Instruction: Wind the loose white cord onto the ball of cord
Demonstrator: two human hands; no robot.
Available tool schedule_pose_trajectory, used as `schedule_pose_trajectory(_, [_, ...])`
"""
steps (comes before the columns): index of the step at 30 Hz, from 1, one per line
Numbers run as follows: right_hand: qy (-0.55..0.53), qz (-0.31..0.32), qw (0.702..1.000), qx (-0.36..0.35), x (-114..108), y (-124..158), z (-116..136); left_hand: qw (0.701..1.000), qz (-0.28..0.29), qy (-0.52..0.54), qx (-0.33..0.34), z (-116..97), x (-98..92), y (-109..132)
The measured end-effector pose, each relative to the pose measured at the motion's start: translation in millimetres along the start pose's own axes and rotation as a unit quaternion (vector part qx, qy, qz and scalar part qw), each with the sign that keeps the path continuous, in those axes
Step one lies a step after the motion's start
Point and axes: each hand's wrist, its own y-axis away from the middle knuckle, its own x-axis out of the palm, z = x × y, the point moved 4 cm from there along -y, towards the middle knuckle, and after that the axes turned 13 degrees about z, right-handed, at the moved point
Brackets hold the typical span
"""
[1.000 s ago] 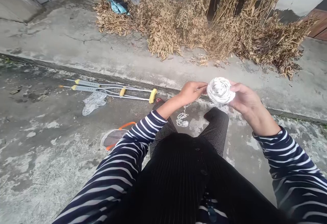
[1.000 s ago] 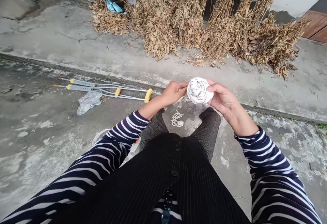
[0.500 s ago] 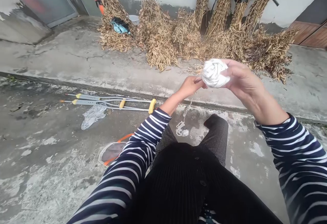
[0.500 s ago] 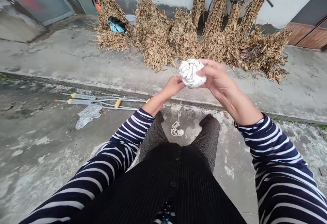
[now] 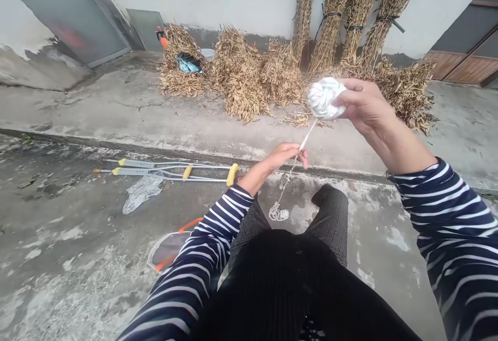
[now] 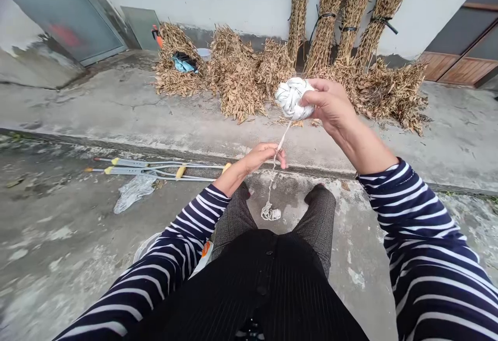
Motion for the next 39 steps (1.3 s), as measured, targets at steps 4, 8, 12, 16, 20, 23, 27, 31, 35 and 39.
schedule_pose_trajectory(4, [0.093,-0.082,0.979,-0.159,-14,-1,18,0.999,-0.002,0.007,-0.038,26,7.2,19])
schedule_pose_trajectory(8, [0.202,-0.087,0.944,-0.247,-7,8,29,0.997,-0.009,-0.016,-0.076,43,8.8,28])
schedule_pose_trajectory(12, [0.27,0.016,0.937,-0.222,33,24,25,0.981,-0.169,-0.095,-0.029,16,-9.9,20])
schedule_pose_trajectory(16, [0.303,0.061,0.922,-0.234,67,35,31,0.956,-0.272,-0.059,0.093,-34,-10.6,8])
schedule_pose_trajectory(20, [0.253,0.045,0.942,-0.216,67,22,31,0.942,-0.302,-0.002,0.143,-60,2.9,4])
schedule_pose_trajectory(23, [0.139,0.043,0.976,-0.163,57,8,21,0.949,-0.28,0.006,0.142,-60,2.9,4])
schedule_pose_trajectory(27, [-0.035,0.075,0.994,-0.068,43,-1,9,0.968,-0.228,0.037,0.101,-43,-7.2,5])
schedule_pose_trajectory(31, [-0.129,0.096,0.986,-0.034,29,-1,3,0.982,-0.171,0.078,0.029,-7,-6.9,16])
schedule_pose_trajectory(35, [-0.168,0.097,0.981,0.019,19,5,-15,0.987,-0.107,0.105,-0.066,49,-2.2,44])
schedule_pose_trajectory(39, [-0.17,0.111,0.978,0.054,17,13,-32,0.968,-0.134,0.052,-0.205,103,-14.7,74])
